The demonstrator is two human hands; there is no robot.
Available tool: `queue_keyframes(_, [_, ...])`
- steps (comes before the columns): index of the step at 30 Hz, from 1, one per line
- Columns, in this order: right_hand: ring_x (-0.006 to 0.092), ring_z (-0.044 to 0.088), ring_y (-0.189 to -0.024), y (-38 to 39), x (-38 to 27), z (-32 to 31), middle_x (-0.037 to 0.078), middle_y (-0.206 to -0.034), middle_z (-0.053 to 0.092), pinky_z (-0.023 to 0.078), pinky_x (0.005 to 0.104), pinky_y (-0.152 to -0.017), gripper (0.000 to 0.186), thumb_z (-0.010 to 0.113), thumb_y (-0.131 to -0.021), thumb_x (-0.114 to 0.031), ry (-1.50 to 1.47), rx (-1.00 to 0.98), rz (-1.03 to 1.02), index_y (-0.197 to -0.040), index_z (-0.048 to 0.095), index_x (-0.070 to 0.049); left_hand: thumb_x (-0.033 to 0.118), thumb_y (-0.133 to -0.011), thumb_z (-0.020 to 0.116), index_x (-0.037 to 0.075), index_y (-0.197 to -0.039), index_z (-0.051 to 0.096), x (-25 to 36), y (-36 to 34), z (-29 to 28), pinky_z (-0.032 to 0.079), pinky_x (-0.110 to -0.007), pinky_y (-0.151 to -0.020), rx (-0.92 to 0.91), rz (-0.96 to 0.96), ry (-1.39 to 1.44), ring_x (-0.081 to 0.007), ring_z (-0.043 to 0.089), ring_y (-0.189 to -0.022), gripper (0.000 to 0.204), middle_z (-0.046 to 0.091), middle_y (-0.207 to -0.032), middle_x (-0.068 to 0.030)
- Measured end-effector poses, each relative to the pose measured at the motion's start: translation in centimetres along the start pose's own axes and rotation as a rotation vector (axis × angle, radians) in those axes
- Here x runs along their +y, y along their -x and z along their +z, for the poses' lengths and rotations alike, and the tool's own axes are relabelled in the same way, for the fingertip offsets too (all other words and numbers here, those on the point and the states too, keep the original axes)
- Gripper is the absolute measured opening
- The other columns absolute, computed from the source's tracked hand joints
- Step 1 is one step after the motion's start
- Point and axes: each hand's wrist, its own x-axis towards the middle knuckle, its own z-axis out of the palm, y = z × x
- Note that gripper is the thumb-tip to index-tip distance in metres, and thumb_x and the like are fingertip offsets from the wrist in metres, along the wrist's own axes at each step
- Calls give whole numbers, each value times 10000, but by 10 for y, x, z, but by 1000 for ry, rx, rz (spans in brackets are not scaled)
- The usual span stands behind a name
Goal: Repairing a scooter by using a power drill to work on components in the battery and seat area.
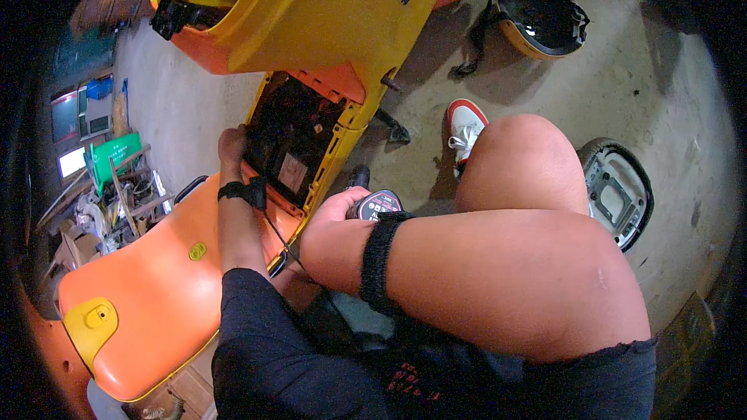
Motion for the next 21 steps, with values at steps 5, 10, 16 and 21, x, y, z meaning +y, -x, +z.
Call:
queue_keyframes(5, [236,590,-1039,17,-12,-7,28,-1182,623,425,536,-885,409,514,-902,-388,28,39,32,-1212,615,-140,386,-897,476,37,-1019,662,-31,15,-22,467,-494,-861,-9,303,-208,-413,607,-982,414,632,-1012,-269])
queue_keyframes(10, [238,590,-1040,13,-4,-10,29,-1183,623,425,536,-885,407,514,-903,-385,10,2,59,-1212,615,-140,250,-926,470,36,-1026,629,11,39,-23,481,-482,-816,111,194,60,-412,603,-955,284,631,-981,-236])
queue_keyframes(16, [239,590,-1042,27,3,-7,30,-1183,623,425,536,-886,404,514,-904,-380,19,-3,84,-1212,615,-139,191,-908,490,41,-969,633,-3,47,0,497,-476,-761,351,260,125,-393,601,-877,215,615,-925,-198])
queue_keyframes(21, [241,590,-1044,29,9,-4,31,-1183,623,425,536,-886,402,514,-905,-377,13,-33,109,-1211,615,-138,126,-874,498,50,-948,614,9,47,-2,514,-434,-720,345,322,-167,-346,619,-867,158,598,-913,-162])
